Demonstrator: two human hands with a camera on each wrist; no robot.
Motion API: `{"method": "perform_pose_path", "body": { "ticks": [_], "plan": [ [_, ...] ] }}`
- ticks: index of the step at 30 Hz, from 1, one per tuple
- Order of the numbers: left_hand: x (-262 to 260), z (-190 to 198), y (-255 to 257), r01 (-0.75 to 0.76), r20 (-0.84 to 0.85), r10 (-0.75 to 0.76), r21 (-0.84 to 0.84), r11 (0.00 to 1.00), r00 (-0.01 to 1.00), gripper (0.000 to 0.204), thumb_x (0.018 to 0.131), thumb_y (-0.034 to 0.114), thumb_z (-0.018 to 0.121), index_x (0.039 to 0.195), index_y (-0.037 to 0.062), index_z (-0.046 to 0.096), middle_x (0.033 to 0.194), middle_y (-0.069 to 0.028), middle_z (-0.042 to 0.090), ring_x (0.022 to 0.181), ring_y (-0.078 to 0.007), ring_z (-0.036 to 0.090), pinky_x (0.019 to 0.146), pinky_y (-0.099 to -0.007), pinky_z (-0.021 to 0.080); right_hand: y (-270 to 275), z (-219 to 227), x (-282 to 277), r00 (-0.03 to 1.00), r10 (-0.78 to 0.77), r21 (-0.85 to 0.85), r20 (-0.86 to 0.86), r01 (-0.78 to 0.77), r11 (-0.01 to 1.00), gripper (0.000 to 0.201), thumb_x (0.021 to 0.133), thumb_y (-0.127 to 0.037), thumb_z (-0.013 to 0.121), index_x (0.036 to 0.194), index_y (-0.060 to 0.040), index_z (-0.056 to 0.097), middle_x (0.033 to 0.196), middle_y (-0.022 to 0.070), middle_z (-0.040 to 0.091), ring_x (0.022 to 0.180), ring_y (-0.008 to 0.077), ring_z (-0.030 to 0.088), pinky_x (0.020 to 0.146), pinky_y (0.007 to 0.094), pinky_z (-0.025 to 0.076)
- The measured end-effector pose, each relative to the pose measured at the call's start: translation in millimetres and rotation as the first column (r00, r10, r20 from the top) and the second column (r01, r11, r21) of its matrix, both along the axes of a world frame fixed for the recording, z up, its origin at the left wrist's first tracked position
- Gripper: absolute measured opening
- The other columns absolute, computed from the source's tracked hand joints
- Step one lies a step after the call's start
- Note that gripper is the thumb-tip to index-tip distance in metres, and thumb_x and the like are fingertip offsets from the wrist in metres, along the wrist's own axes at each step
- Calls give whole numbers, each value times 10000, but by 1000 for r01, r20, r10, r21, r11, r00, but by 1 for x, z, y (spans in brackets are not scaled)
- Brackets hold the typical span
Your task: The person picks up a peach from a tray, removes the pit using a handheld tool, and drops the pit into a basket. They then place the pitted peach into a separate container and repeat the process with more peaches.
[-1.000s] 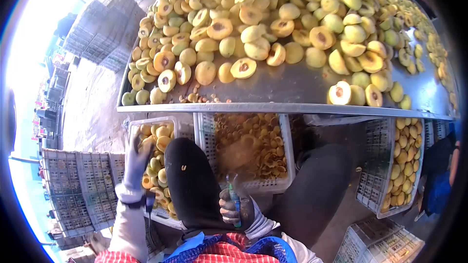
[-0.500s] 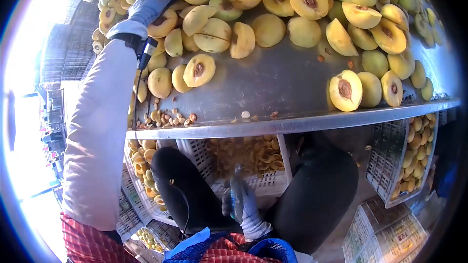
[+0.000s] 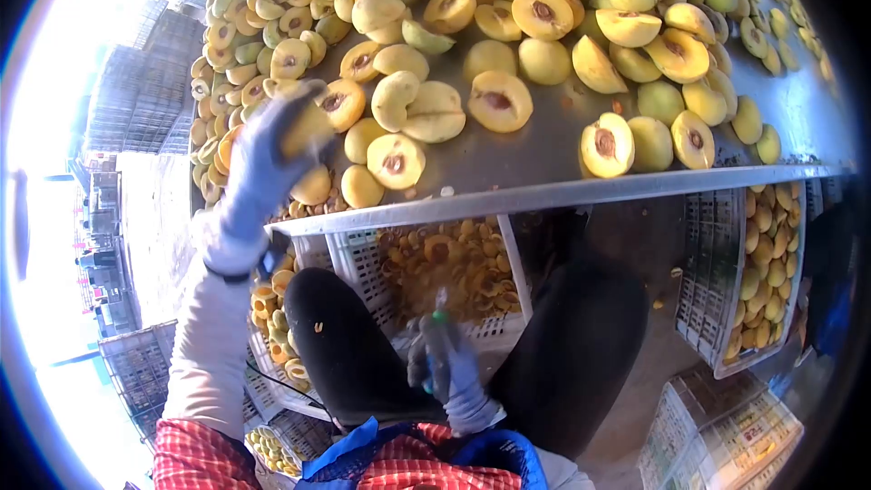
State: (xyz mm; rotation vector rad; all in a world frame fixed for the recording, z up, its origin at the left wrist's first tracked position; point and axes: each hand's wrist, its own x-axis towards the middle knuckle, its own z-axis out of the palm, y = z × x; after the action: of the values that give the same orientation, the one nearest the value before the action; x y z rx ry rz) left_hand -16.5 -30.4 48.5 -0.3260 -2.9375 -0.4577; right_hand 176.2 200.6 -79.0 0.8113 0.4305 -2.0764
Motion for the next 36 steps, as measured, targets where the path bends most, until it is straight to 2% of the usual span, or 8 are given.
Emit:
{"method": "perform_pose_path", "body": {
  "ticks": [6, 10, 12, 16, 22, 23, 26, 36],
  "plan": [
    [133, -9, 74, 386, 274, -429, 197, 901, 861, 912, 577, 537, 755, 1245, -21, 482, 1018, -148, 594, 870, -313, 580, 740, -380, 490, 8, 44, -11, 893, 14, 283, -449, 127, 951, 350, 907, -267, 603, 1124, -8, 510, 786, 30, 582, 592, 96, 551, 513, 216, 447],
    [176, -32, 71, 261, 52, -326, 487, 834, 944, 1006, 589, 655, 714, 1265, -47, 463, 1080, -182, 580, 931, -329, 576, 774, -360, 477, 17, 45, 1, 826, 128, 256, -549, 20, 966, 402, 881, -210, 633, 1191, 2, 491, 980, 61, 586, 848, 100, 564, 740, 234, 469],
    [203, -42, 97, -92, 102, -7, 915, 393, 995, 909, 738, 543, 698, 1353, -30, 352, 1233, -164, 512, 1112, -267, 532, 956, -360, 418, 21, 55, 2, 821, 112, 217, -561, 15, 976, 395, 867, -144, 633, 1202, 7, 488, 1027, 73, 584, 907, 115, 564, 789, 244, 471],
    [220, -41, 115, -378, 383, 89, 923, -67, 919, 752, 860, 534, 568, 1339, -14, 378, 1195, -147, 531, 1117, -234, 531, 972, -356, 420, 10, 59, 16, 791, 81, 278, -606, 115, 954, 415, 847, -48, 631, 1226, 1, 467, 1055, 76, 567, 951, 115, 544, 815, 249, 472],
    [232, -50, 106, -600, 592, 215, 799, -33, 777, 563, 894, 505, 551, 1172, 16, 554, 1044, -103, 606, 930, -184, 596, 852, -306, 486, 10, 62, 23, 420, 483, 618, -768, 291, 730, 296, 875, -59, 616, 1127, -8, 470, 956, 70, 578, 836, 131, 582, 734, 252, 482],
    [230, -42, 111, -602, 620, 235, 784, -152, 748, 529, 909, 476, 539, 1146, 4, 565, 1012, -108, 613, 904, -179, 601, 826, -289, 490, 16, 75, 22, 403, 510, 629, -760, 257, 734, 239, 878, -119, 622, 1042, -5, 491, 871, 113, 606, 737, 209, 635, 660, 305, 505],
    [229, -44, 111, -551, 535, 260, 834, -14, 804, 534, 918, 468, 527, 1161, -7, 550, 1022, -122, 610, 922, -177, 600, 819, -280, 487, 16, 77, 27, 7, 802, 677, -598, 540, 500, 249, 873, -175, 617, 1003, 7, 507, 776, 176, 612, 659, 304, 648, 584, 364, 509],
    [234, -47, 123, -445, 373, 330, 878, 175, 867, 482, 928, 383, 529, 1169, -35, 525, 1061, -147, 604, 940, -203, 597, 835, -302, 472, 14, 78, 32, 112, 754, 700, -647, 479, 530, 279, 912, -216, 548, 1021, 41, 529, 750, 221, 607, 692, 371, 631, 602, 403, 489]
  ]
}}
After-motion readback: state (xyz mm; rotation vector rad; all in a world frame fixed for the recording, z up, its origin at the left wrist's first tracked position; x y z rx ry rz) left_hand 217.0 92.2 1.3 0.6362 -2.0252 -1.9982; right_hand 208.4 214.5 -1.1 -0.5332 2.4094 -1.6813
